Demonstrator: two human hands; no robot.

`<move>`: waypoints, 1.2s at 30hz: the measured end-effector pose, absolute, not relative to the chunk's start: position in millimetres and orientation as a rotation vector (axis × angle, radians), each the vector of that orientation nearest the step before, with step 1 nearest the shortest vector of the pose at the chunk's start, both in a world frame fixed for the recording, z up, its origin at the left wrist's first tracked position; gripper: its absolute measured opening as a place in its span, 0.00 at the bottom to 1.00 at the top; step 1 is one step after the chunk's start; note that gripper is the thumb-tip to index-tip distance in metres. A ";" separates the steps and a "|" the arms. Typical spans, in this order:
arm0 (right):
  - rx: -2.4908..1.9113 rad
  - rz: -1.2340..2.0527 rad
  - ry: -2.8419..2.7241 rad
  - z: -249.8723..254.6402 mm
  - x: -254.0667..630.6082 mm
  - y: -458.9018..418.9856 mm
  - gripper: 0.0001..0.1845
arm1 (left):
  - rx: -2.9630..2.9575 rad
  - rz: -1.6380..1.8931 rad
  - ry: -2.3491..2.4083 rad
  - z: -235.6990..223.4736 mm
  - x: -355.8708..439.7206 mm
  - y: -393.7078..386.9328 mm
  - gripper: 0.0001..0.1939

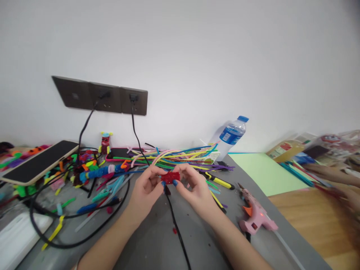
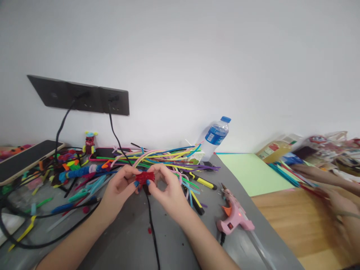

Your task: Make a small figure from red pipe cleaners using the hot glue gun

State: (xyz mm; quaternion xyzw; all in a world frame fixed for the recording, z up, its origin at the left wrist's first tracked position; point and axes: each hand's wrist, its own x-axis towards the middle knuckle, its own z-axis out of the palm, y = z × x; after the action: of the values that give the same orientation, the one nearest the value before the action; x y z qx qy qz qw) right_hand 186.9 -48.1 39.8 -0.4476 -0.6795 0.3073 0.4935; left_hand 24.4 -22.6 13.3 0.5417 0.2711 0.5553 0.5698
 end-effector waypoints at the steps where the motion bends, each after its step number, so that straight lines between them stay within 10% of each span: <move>1: -1.085 0.735 -1.648 40.3 186.7 -48.1 0.08 | 1.273 1.295 0.630 13.4 24.3 -22.8 0.07; 36: -1.045 0.835 -1.617 40.6 187.5 -48.6 0.08 | 1.235 1.159 0.647 22.9 21.3 -24.3 0.12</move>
State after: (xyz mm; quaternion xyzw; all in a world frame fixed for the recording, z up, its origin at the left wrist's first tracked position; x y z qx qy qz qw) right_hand 187.5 -48.6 40.6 -0.4318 -0.6679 0.3452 0.4982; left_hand 21.3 -24.3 22.9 0.5365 0.2808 0.5034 0.6164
